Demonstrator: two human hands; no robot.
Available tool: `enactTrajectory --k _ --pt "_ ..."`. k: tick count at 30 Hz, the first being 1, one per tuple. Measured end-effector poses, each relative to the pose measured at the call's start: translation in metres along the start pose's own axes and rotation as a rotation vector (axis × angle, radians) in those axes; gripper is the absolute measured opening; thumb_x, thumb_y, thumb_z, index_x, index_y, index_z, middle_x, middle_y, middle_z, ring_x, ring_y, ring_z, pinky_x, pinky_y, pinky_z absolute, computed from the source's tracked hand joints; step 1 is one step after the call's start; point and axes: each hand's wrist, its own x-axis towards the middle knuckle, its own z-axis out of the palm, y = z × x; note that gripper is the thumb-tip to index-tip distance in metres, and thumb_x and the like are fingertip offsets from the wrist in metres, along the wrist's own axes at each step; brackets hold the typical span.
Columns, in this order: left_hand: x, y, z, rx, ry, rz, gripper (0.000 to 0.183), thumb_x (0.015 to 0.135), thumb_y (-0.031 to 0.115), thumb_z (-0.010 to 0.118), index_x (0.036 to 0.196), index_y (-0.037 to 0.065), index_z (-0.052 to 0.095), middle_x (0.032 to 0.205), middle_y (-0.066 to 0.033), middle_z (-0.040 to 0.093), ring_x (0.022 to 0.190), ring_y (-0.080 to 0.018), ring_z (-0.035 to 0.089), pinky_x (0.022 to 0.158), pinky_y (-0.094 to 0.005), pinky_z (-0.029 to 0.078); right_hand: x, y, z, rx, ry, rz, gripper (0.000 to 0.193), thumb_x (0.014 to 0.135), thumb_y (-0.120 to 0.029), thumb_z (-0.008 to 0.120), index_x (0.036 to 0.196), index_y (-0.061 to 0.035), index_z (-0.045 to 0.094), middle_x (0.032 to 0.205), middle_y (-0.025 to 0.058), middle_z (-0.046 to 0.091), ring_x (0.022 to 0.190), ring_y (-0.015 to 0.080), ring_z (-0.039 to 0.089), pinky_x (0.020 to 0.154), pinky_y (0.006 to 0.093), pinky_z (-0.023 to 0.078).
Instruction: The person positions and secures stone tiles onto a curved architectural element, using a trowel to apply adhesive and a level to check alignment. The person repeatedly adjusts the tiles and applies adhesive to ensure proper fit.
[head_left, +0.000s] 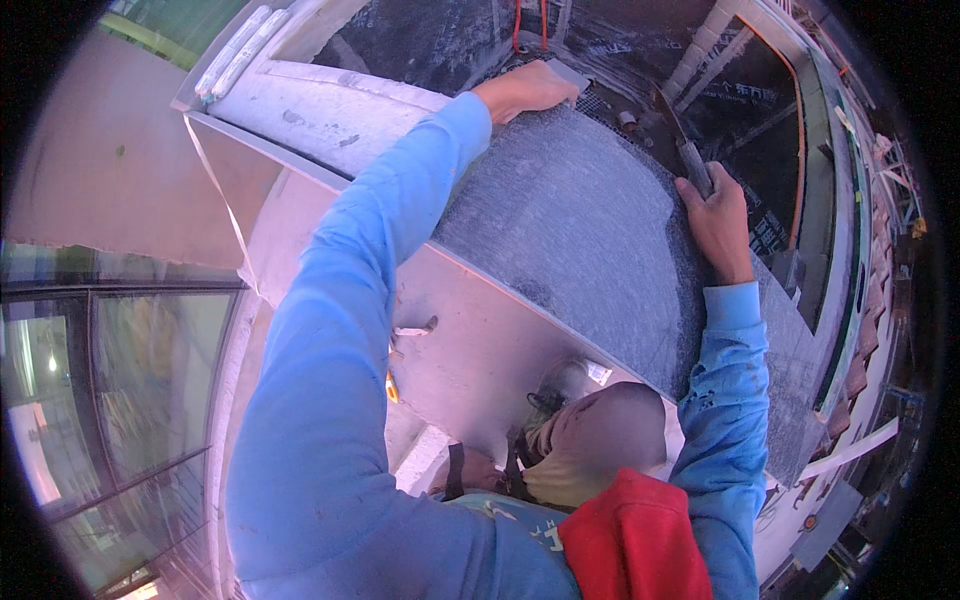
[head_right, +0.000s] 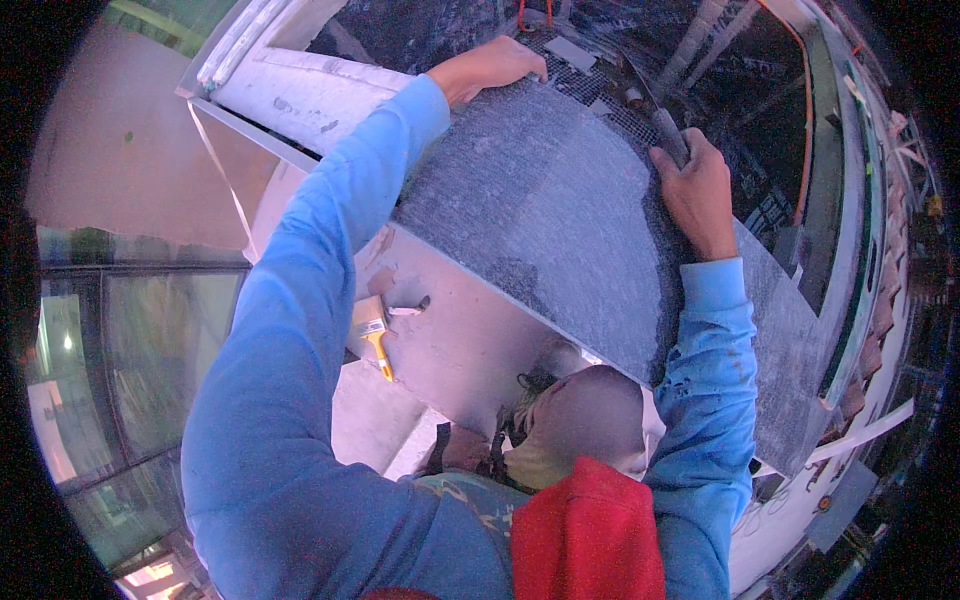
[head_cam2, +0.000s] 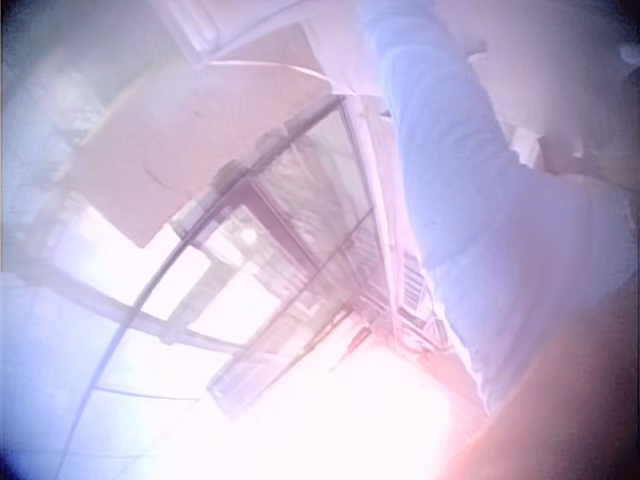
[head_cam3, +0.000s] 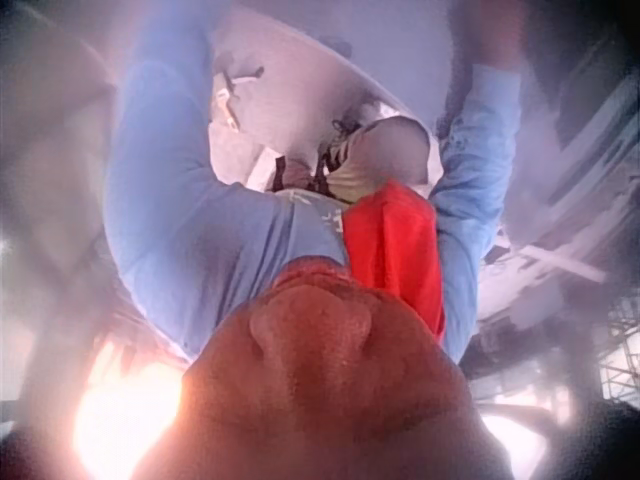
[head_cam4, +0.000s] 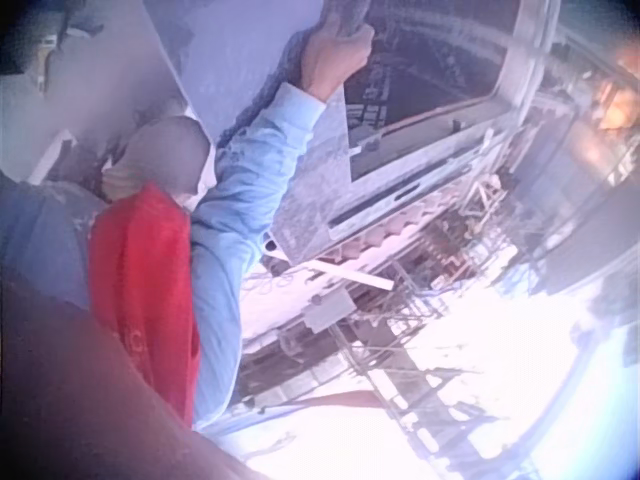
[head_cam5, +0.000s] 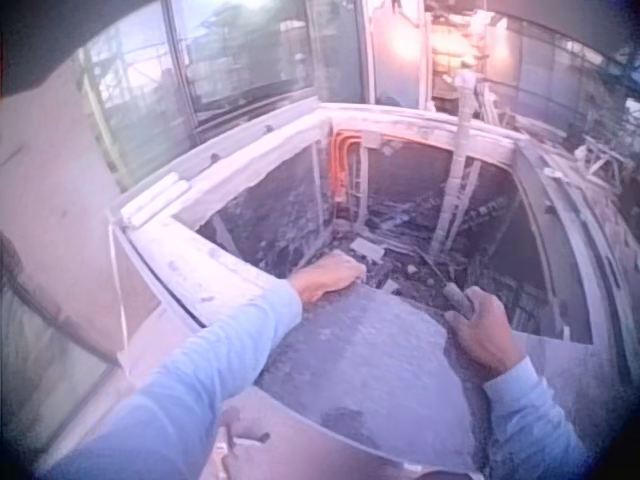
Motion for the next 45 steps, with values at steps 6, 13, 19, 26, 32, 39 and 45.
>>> enactTrajectory --k 6,13,19,26,32,39,45 --pt "-0.018 0.027 -0.016 0.002 -0.029 0.03 0.025 0.094 0.018 0.054 0.101 0.004 0.074 0.103 -0.0128 0.073 0.091 -0.0257 0.067 0.082 -0.0364 0.05 -0.003 0.0 0.002 0.034 0.024 -0.018 0.032 0.086 -0.02 0.076 0.103 0.0021 0.062 0.086 0.026 0.066 0.083 0.0449 0.066 0.073 0.0454 0.05" --pt "-0.023 0.038 -0.02 -0.395 0.071 -0.23 0.029 0.092 0.019 0.056 0.095 -0.004 0.072 0.092 -0.0098 0.072 0.086 -0.0168 0.062 0.079 -0.0355 0.048 -0.003 -0.004 -0.003 0.004 0.045 0.01 0.03 0.087 -0.019 0.072 0.103 0.0025 0.059 0.096 0.032 0.067 0.098 0.0505 0.063 0.083 0.0535 0.05" --pt "-0.023 0.031 -0.018 -0.388 0.084 -0.207 0.027 0.09 0.013 0.053 0.096 -0.004 0.073 0.095 -0.0115 0.073 0.09 -0.0178 0.064 0.081 -0.034 0.048 0.066 -0.015 0.037 0.249 0.006 0.011 0.032 0.087 -0.017 0.069 0.109 0.0053 0.063 0.108 0.0303 0.068 0.102 0.0461 0.066 0.086 0.049 0.051" --pt "-0.032 0.03 -0.015 -0.332 0.178 -0.231 0.025 0.088 0.01 0.054 0.096 -0.003 0.074 0.093 -0.0133 0.073 0.089 -0.0214 0.066 0.081 -0.0351 0.049 0.142 -0.032 0.147 0.575 -0.119 0.023 0.049 0.073 -0.02 0.081 0.106 0.0125 0.065 0.1 0.0232 0.069 0.093 0.0329 0.067 0.081 0.0422 0.053" --pt "-0.025 0.013 -0.017 -0.004 0.13 -0.014 0.026 0.094 0.017 0.057 0.097 -0.004 0.072 0.094 -0.0126 0.073 0.093 -0.0234 0.068 0.086 -0.0346 0.049 0.145 -0.026 0.16 0.466 -0.148 -0.166 0.068 0.067 -0.034 0.087 0.111 0.0124 0.064 0.113 0.0331 0.066 0.108 0.0435 0.066 0.092 0.0452 0.052" --pt "-0.13 0.055 -0.059 0.303 0.393 -0.211 0.039 0.099 0.033 0.055 0.1 -0.004 0.07 0.086 -0.02 0.07 0.082 -0.0322 0.069 0.076 -0.0426 0.052 0.137 -0.039 0.146 0.296 -0.159 -0.14 0.067 0.071 -0.035 0.086 0.117 0.0081 0.062 0.116 0.0292 0.066 0.113 0.0429 0.064 0.097 0.0457 0.051" --pt "-0.219 0.08 -0.054 0.04 0.167 -0.374 0.054 0.103 0.041 0.049 0.085 -0.005 0.07 0.074 -0.0203 0.067 0.07 -0.0319 0.063 0.07 -0.0436 0.048 0.135 -0.044 0.138 0.286 -0.187 -0.133 0.062 0.073 -0.032 0.084 0.113 0.0089 0.063 0.111 0.0287 0.068 0.109 0.0435 0.065 0.094 0.0463 0.051"
